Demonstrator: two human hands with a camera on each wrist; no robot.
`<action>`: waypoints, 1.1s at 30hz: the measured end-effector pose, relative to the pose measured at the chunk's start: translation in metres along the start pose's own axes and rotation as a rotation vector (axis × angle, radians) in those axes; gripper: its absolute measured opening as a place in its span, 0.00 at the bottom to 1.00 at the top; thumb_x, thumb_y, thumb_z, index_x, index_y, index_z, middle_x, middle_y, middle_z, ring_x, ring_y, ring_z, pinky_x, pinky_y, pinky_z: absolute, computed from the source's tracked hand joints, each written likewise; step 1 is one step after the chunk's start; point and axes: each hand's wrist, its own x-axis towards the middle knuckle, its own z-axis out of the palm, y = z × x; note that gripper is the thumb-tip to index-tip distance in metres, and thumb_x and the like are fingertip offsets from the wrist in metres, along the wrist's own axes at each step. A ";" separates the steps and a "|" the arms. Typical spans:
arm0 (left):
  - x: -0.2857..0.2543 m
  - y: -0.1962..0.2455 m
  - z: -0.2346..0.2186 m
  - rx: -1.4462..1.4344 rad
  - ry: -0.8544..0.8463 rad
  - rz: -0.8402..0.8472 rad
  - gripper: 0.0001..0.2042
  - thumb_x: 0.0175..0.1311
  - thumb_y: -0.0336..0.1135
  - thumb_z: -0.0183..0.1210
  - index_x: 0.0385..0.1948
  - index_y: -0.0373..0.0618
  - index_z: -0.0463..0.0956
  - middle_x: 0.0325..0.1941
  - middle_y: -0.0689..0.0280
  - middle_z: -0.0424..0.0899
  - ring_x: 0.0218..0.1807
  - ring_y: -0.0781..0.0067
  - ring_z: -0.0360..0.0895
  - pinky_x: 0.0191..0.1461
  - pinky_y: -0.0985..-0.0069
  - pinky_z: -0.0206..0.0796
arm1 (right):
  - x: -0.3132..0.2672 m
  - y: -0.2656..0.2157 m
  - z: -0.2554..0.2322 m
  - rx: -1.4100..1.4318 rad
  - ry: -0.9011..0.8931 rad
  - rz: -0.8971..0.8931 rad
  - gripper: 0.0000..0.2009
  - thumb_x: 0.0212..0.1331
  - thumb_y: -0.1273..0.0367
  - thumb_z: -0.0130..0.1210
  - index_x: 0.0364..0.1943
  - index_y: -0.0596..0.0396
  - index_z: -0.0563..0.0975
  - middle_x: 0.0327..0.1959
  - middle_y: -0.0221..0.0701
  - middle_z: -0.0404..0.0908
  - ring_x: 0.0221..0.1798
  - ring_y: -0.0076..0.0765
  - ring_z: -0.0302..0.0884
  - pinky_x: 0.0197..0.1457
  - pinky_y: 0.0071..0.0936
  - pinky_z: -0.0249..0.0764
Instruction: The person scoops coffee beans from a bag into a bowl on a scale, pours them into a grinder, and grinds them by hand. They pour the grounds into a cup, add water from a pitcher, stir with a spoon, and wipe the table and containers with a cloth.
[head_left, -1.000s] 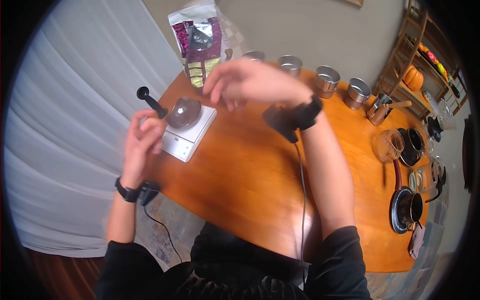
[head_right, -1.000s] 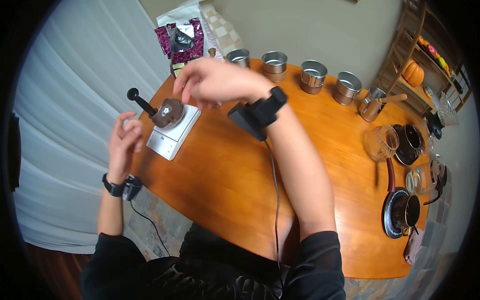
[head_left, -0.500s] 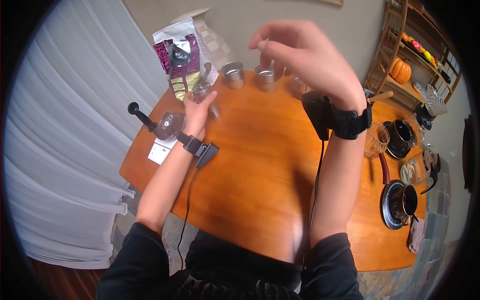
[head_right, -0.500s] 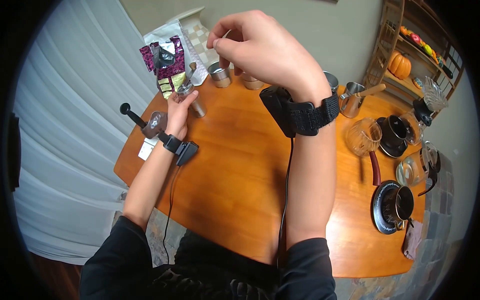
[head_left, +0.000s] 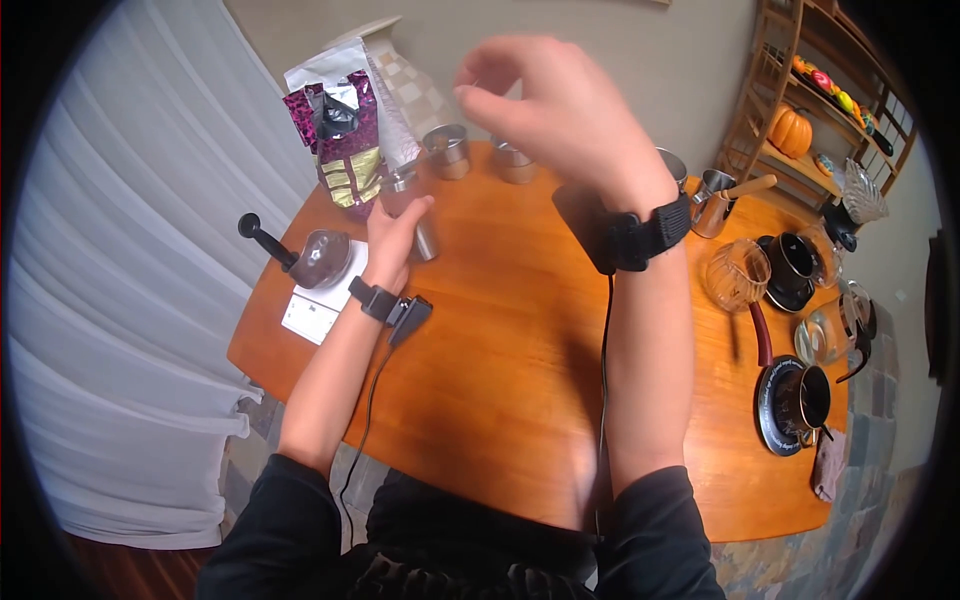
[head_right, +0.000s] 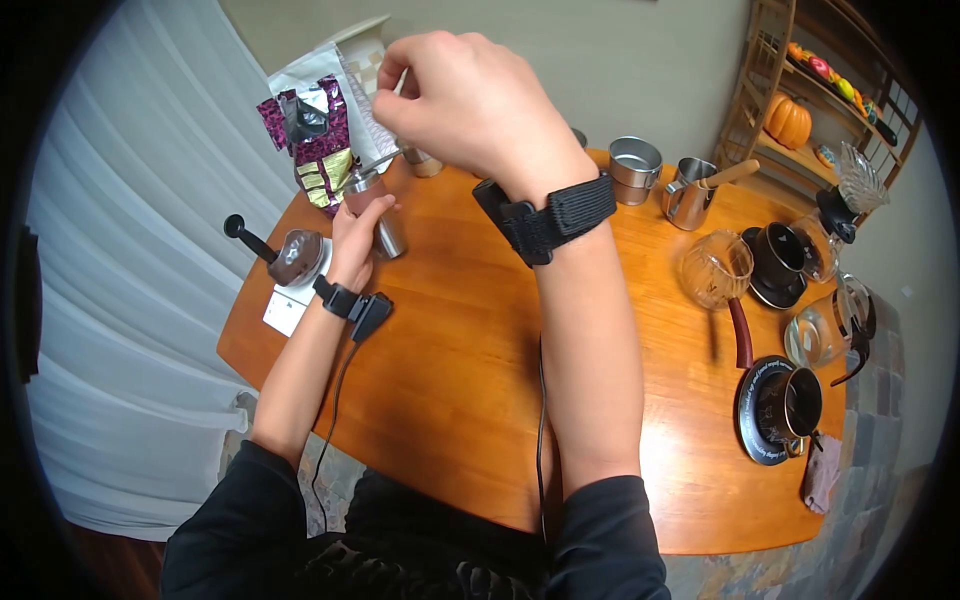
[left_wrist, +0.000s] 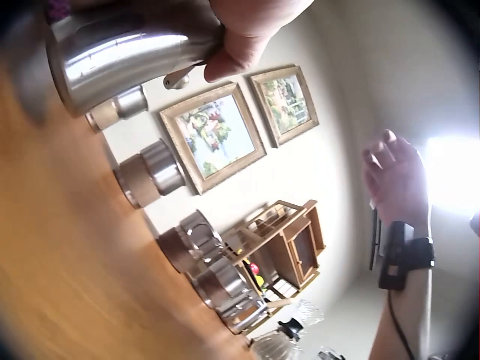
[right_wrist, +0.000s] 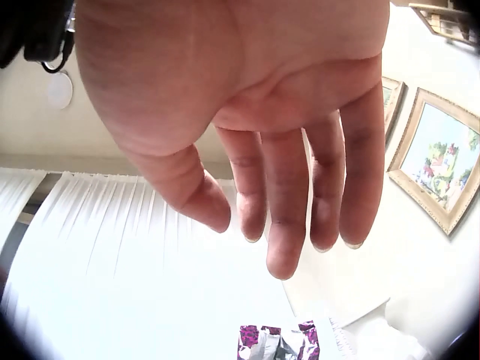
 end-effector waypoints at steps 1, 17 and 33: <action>-0.009 0.011 0.003 -0.029 -0.027 0.016 0.14 0.66 0.31 0.67 0.50 0.40 0.76 0.45 0.65 0.83 0.47 0.73 0.82 0.54 0.73 0.71 | 0.001 -0.003 0.002 0.034 -0.068 0.045 0.17 0.58 0.58 0.60 0.41 0.58 0.86 0.29 0.43 0.88 0.34 0.49 0.87 0.45 0.39 0.83; -0.059 0.053 -0.031 -0.118 -0.511 0.059 0.19 0.65 0.35 0.65 0.54 0.37 0.73 0.38 0.62 0.84 0.39 0.70 0.84 0.48 0.70 0.76 | 0.003 -0.018 0.094 -0.256 -0.572 0.032 0.34 0.65 0.35 0.53 0.37 0.57 0.86 0.25 0.41 0.87 0.34 0.50 0.88 0.41 0.43 0.83; -0.074 0.045 -0.032 -0.421 -0.532 -0.053 0.10 0.67 0.32 0.63 0.44 0.40 0.75 0.33 0.64 0.83 0.35 0.74 0.83 0.41 0.74 0.75 | 0.000 -0.022 0.122 -0.195 -0.521 0.014 0.28 0.57 0.44 0.60 0.22 0.59 0.81 0.16 0.42 0.79 0.24 0.53 0.80 0.31 0.43 0.75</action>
